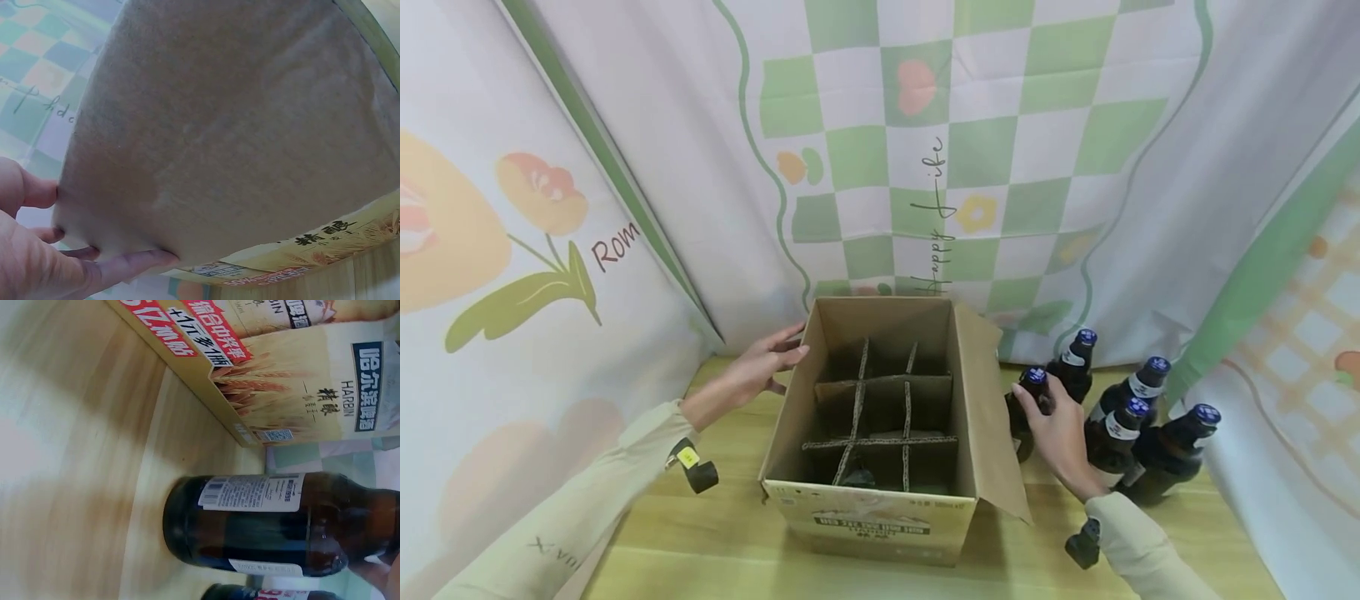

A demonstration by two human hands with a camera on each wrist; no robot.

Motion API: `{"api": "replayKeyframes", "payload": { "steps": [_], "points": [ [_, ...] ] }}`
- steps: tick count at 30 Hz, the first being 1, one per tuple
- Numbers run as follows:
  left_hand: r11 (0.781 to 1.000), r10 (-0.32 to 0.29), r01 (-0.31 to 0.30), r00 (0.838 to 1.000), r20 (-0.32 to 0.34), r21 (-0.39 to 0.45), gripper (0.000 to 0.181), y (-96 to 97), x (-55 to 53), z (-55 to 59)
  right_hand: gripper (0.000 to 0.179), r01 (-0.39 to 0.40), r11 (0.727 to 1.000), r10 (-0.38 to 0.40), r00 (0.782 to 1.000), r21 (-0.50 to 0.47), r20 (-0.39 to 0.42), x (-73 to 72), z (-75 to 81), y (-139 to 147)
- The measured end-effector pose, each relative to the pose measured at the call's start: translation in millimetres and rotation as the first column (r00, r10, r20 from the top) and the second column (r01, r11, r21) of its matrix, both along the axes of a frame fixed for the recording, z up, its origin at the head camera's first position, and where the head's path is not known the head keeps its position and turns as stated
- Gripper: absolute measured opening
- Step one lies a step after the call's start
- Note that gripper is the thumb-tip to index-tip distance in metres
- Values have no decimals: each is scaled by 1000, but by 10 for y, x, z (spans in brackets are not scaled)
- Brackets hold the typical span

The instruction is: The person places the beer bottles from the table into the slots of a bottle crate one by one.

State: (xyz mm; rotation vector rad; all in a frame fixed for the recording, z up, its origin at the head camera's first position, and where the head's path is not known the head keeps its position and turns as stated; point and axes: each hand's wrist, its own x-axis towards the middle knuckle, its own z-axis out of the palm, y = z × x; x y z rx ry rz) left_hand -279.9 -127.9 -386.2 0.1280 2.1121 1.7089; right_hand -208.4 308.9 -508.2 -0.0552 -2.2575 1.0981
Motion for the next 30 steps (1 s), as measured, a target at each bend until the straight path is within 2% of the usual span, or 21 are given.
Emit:
{"api": "replayKeyframes", "payload": {
  "steps": [7, 9, 12, 15, 20, 25, 30],
  "points": [
    [1000, 6, -5, 1000, -22, 24, 71, -38, 38, 5, 38, -44, 999, 44, 999, 1, 30, -44, 62, 58],
    [1000, 1, 0, 1000, -26, 25, 71, -46, 38, 4, 36, -55, 998, 55, 998, -14, 35, -53, 78, 69],
    [1000, -15, 15, 999, -34, 15, 70, -46, 30, 4, 24, -67, 996, 70, 996, -57, 56, -49, 91, 78],
    [999, -33, 33, 999, -38, 5, 70, -38, 24, 14, 22, -58, 995, 64, 995, -78, 72, -28, 104, 96],
    [998, -55, 55, 998, -36, 0, 71, -32, 5, 22, 32, -37, 995, 48, 993, -95, 111, -45, 155, 115],
    [998, -58, 58, 998, -36, 8, 70, -44, 1, 13, 41, -4, 995, 19, 989, -103, 146, -86, 213, 100],
    [999, -51, 52, 998, -36, 15, 70, -53, 5, 7, 42, 35, 995, -15, 982, -98, 190, -78, 272, 97]
  ]
}}
